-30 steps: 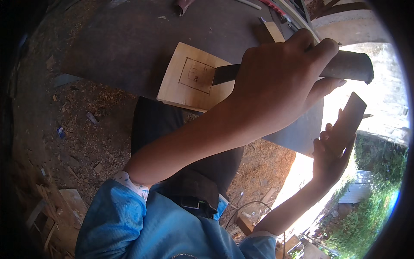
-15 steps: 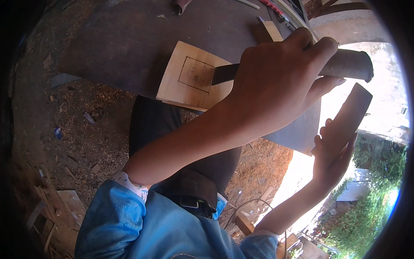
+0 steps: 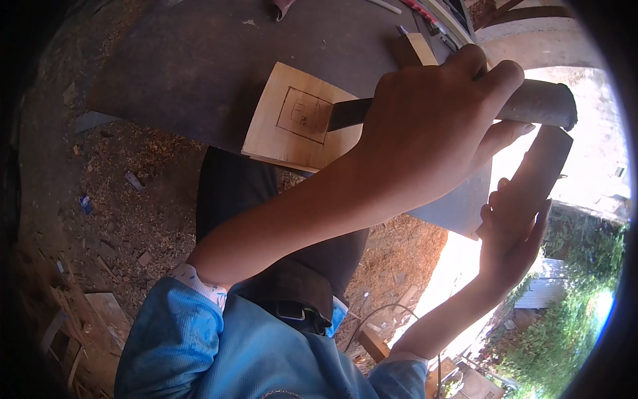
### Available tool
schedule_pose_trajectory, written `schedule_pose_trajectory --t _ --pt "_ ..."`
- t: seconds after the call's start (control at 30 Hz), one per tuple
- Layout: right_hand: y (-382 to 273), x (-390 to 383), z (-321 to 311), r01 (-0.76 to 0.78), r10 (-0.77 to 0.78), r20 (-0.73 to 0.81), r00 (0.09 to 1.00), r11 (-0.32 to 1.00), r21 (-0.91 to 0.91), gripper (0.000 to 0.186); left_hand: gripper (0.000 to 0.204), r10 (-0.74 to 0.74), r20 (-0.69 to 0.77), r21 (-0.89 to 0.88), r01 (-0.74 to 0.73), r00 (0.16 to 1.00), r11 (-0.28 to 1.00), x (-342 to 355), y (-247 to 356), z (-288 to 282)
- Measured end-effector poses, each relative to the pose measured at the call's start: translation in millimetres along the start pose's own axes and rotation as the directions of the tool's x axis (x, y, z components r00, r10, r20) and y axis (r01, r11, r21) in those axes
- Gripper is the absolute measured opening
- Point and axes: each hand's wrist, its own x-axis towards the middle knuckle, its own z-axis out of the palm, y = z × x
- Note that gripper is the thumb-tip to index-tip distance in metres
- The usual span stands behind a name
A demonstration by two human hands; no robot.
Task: Using a chisel and hammer to cut a rectangular mortise into a wooden block.
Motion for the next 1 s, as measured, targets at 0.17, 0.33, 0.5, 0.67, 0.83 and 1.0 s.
schedule_pose_trajectory --t 0.17,0.33,0.5,0.67,0.83,1.0 --pt "-0.8 4.6 -12.6 -0.008 0.012 0.112 0.994 0.999 -0.032 0.062 0.037 -0.013 0.012 -0.010 0.013 1.000 1.000 0.5 0.5 1.0" --pt "-1.4 5.4 -17.6 -0.093 0.078 0.219 0.973 0.994 0.055 0.063 0.036 -0.011 0.023 0.004 0.011 1.000 1.000 0.8 0.3 -0.2" --pt "-4.4 0.1 -6.1 -0.050 0.047 0.129 0.991 0.999 0.021 0.064 0.036 -0.007 0.039 -0.007 0.007 0.999 1.000 0.2 -1.8 -1.7" --pt "-9.2 4.3 -21.8 -0.054 0.057 0.133 0.989 0.998 -0.023 0.064 0.036 -0.001 0.022 -0.005 0.001 1.000 1.000 -0.2 -1.2 -2.3" --pt "-10.8 1.6 -20.9 -0.088 0.087 0.225 0.971 0.996 -0.005 0.065 0.036 0.002 0.020 -0.001 -0.002 1.000 1.000 -0.3 0.7 -2.5" --pt "-5.5 -9.3 12.3 -0.005 0.007 0.047 0.999 0.999 -0.040 0.064 0.038 0.014 -0.001 -0.025 -0.014 1.000 1.000 -1.2 0.5 -3.6"
